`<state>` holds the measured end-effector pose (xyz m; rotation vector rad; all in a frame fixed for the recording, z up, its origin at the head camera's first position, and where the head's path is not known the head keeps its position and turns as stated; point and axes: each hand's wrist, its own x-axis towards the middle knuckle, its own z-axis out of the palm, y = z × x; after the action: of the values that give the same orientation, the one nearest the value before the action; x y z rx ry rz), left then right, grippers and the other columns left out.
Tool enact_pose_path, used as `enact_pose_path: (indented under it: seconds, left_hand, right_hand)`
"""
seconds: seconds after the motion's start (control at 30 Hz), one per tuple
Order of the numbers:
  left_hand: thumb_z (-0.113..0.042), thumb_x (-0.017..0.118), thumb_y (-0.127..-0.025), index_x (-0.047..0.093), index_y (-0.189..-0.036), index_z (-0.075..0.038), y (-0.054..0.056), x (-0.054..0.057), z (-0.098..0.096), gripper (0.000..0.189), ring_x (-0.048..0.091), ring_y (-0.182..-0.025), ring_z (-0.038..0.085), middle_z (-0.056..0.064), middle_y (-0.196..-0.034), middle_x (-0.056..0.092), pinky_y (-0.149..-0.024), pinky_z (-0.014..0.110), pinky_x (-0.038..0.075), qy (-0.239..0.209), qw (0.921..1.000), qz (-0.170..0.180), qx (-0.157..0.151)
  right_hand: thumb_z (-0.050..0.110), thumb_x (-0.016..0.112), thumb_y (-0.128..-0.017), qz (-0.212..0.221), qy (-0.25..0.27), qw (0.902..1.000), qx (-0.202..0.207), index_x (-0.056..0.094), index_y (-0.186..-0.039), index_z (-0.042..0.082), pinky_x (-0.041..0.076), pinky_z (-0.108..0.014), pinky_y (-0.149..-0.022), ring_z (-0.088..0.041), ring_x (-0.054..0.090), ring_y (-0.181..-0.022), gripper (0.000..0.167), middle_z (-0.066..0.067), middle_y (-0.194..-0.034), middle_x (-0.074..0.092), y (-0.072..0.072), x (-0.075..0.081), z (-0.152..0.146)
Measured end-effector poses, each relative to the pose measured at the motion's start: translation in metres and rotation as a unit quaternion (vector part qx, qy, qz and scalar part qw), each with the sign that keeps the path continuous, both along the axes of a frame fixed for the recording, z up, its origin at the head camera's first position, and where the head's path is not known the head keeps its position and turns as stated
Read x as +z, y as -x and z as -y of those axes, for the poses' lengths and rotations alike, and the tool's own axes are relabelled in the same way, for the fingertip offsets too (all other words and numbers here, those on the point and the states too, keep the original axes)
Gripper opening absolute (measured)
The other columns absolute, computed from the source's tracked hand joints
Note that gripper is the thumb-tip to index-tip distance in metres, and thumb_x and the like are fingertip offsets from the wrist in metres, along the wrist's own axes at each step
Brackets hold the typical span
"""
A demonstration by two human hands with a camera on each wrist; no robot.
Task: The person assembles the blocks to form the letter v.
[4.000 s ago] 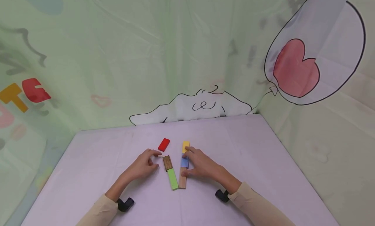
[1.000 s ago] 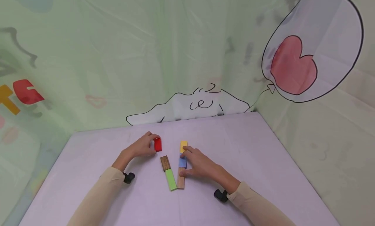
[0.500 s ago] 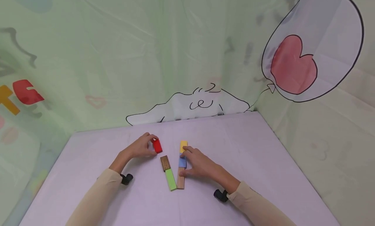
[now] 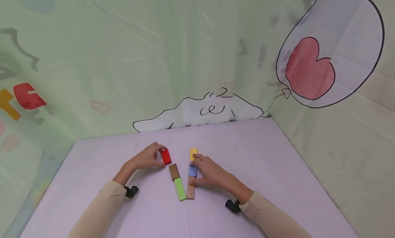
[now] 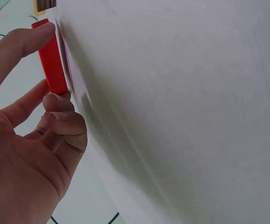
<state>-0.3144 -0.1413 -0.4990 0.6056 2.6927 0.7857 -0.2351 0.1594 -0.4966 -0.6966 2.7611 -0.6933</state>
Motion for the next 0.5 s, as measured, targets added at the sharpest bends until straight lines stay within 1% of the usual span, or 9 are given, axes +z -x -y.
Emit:
enact_pose_path:
  seconds: [0.37, 0.5]
  left_hand:
    - [-0.02, 0.085, -0.084, 0.064, -0.14, -0.011, -0.0034, -0.0008, -0.0034, 0.06, 0.053, -0.091, 0.017, 0.007, -0.121, 0.06, -0.078, 0.031, 0.049, 0.001, 1.0, -0.008, -0.004]
    - [-0.019, 0.086, -0.084, 0.064, -0.14, -0.01, -0.0033, -0.0002, -0.0044, 0.061, 0.053, -0.09, 0.017, 0.007, -0.12, 0.06, -0.077, 0.03, 0.048, 0.001, 0.9998, -0.016, -0.01]
  right_hand:
    - [0.047, 0.09, -0.083, 0.002, 0.003, 1.0, -0.006, 0.067, -0.136, 0.011, 0.045, -0.059, -0.116, -0.045, 0.046, -0.149, 0.068, -0.02, -0.165, 0.043, -0.0016, 0.0014, 0.0016]
    - [0.046, 0.09, -0.083, 0.003, 0.005, 1.0, -0.007, 0.067, -0.136, 0.011, 0.045, -0.059, -0.117, -0.045, 0.046, -0.149, 0.067, -0.02, -0.165, 0.043, -0.0016, 0.0024, 0.0017]
